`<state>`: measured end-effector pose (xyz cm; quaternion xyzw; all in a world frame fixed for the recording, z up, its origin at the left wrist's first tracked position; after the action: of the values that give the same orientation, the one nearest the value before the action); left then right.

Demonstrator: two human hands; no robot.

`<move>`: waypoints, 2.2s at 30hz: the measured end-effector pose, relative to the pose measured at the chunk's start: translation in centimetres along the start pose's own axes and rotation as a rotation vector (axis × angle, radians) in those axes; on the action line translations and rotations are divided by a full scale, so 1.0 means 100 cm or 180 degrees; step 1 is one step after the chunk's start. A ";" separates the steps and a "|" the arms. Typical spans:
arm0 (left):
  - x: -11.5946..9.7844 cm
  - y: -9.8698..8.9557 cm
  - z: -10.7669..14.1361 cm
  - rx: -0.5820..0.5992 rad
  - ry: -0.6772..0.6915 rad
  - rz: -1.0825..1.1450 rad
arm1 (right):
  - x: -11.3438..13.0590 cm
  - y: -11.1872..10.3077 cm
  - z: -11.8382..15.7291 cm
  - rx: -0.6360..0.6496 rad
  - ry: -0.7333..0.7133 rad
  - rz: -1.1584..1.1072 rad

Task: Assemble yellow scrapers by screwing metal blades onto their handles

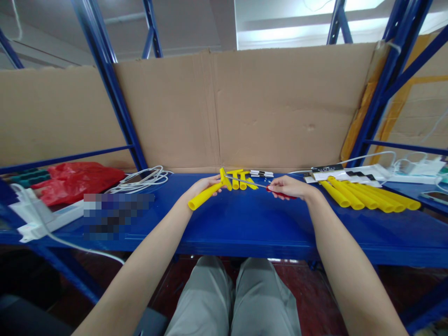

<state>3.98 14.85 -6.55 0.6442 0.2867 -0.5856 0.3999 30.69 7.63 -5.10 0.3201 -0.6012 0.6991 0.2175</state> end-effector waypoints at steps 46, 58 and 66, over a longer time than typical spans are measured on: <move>0.002 0.000 -0.003 0.0040 0.0004 0.0137 | -0.016 -0.007 -0.007 -0.0051 -0.0016 0.0032; -0.001 0.000 0.001 -0.0254 0.0169 -0.0486 | -0.006 -0.007 -0.001 -0.0061 -0.0105 0.0302; -0.008 0.001 0.009 -0.0801 0.0203 -0.1049 | -0.008 0.002 -0.018 -0.0528 -0.0381 0.0439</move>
<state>3.52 14.11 -5.78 0.5517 0.4716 -0.5820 0.3668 30.80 9.44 -5.92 0.3001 -0.6896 0.6398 0.1583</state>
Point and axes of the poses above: each hand's wrist, its own z-axis away from the middle knuckle, its own y-axis out of the palm, x = y × z, the point moved 3 cm from there along -z, towards the middle knuckle, and after that the axes turned 5 degrees about y, right-handed, at the moved point
